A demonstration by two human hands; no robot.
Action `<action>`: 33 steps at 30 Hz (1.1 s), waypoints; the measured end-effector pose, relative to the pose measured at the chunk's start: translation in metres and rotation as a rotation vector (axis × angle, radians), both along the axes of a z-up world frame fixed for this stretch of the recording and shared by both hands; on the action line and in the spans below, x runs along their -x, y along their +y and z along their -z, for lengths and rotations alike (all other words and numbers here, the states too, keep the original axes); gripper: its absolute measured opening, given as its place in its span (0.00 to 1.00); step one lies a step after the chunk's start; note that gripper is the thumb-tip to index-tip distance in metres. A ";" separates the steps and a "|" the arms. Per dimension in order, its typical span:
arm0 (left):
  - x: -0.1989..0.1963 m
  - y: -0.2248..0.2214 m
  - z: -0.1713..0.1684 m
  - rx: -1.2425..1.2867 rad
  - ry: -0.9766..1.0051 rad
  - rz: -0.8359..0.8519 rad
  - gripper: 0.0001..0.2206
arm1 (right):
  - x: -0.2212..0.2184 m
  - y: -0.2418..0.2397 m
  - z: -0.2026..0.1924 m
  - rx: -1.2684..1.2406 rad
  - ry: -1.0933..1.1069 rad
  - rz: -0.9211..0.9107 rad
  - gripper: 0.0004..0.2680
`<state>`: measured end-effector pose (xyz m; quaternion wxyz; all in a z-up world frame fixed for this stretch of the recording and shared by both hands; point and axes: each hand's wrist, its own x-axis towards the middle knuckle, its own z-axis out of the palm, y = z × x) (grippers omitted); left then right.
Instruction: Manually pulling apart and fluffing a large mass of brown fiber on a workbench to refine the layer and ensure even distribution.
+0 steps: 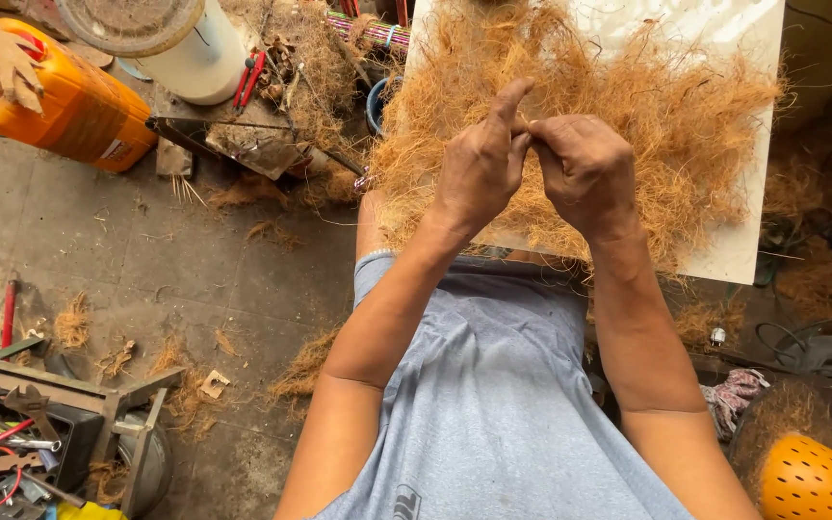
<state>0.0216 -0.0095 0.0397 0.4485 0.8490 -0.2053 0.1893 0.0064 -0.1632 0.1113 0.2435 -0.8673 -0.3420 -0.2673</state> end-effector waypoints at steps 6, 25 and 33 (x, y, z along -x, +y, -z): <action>0.003 -0.002 -0.008 0.003 0.092 0.042 0.30 | 0.000 -0.002 0.009 -0.009 -0.076 0.017 0.03; -0.016 -0.029 0.016 -0.040 -0.126 0.229 0.12 | -0.003 -0.051 0.023 -0.856 0.356 0.055 0.05; -0.029 -0.044 0.017 -0.172 -0.185 0.303 0.08 | -0.005 -0.072 0.045 -1.338 0.461 0.179 0.03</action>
